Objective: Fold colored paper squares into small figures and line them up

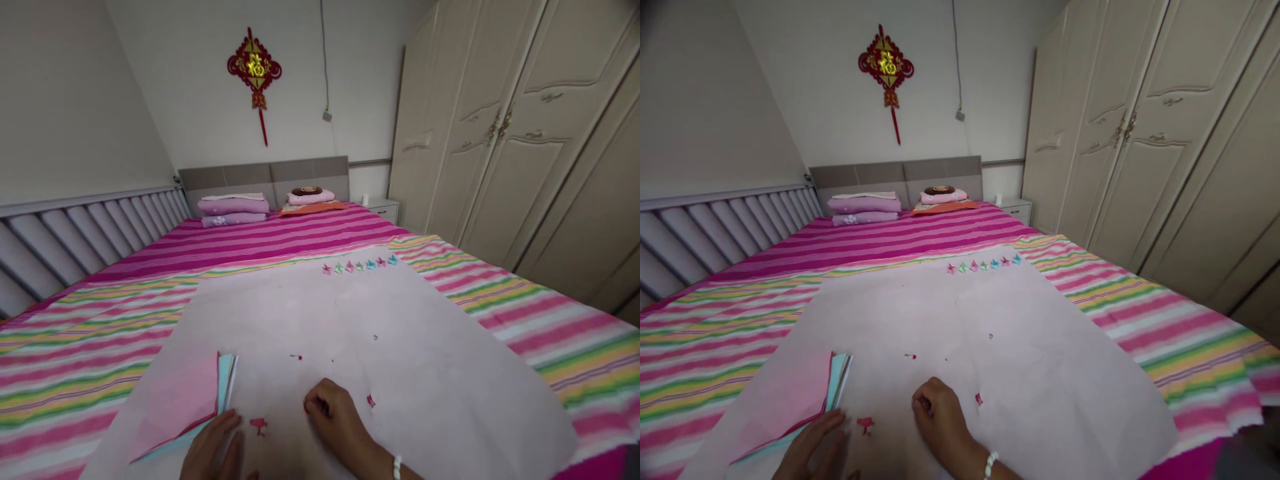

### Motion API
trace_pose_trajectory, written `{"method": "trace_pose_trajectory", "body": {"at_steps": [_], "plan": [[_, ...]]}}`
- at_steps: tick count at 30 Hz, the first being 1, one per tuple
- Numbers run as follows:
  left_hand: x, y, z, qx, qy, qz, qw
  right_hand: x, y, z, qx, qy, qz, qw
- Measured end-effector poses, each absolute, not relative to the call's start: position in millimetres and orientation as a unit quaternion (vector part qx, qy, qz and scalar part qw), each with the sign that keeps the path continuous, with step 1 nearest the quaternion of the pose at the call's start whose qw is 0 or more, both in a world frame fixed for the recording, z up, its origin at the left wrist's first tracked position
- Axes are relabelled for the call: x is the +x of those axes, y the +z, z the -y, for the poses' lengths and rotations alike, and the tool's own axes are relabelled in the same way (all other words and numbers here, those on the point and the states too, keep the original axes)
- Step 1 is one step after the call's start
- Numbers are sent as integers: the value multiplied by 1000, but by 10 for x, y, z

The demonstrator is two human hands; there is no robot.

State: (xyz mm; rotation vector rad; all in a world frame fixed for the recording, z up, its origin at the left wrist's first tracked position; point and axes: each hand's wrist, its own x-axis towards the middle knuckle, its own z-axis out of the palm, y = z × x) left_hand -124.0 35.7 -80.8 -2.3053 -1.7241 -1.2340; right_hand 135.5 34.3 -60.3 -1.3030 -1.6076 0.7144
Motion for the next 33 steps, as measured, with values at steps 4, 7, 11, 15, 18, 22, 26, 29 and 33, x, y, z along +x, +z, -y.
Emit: {"method": "trace_pose_trajectory", "body": {"at_steps": [4, 7, 11, 15, 18, 22, 26, 29, 33], "plan": [[-1250, -671, -327, -716, -399, 573, 8, 1267, -667, -200, -524, 294, 658, 454], [-1290, -599, -248, -687, -419, 593, -3, 1224, -662, -127, -522, 291, 669, 441], [-1434, -548, -190, -642, -438, 629, -2, 1186, -613, -138, -505, 304, 685, 428], [-1527, -544, -248, -632, -436, 641, 13, 1077, -566, -220, -491, 319, 689, 427], [-1517, -572, -351, -648, -418, 637, 10, 941, -540, -294, -475, 334, 694, 426], [-1537, -621, -486, -671, -403, 623, -2, 739, -521, -415, -450, 357, 699, 425], [-1624, -657, -552, -687, -393, 610, -21, 526, -523, -555, -434, 383, 694, 427], [-1637, -657, -552, -682, -384, 621, -45, 347, -538, -647, -428, 406, 686, 425], [-1563, -614, -500, -634, -388, 662, -96, 122, -589, -745, -433, 423, 676, 421]]}}
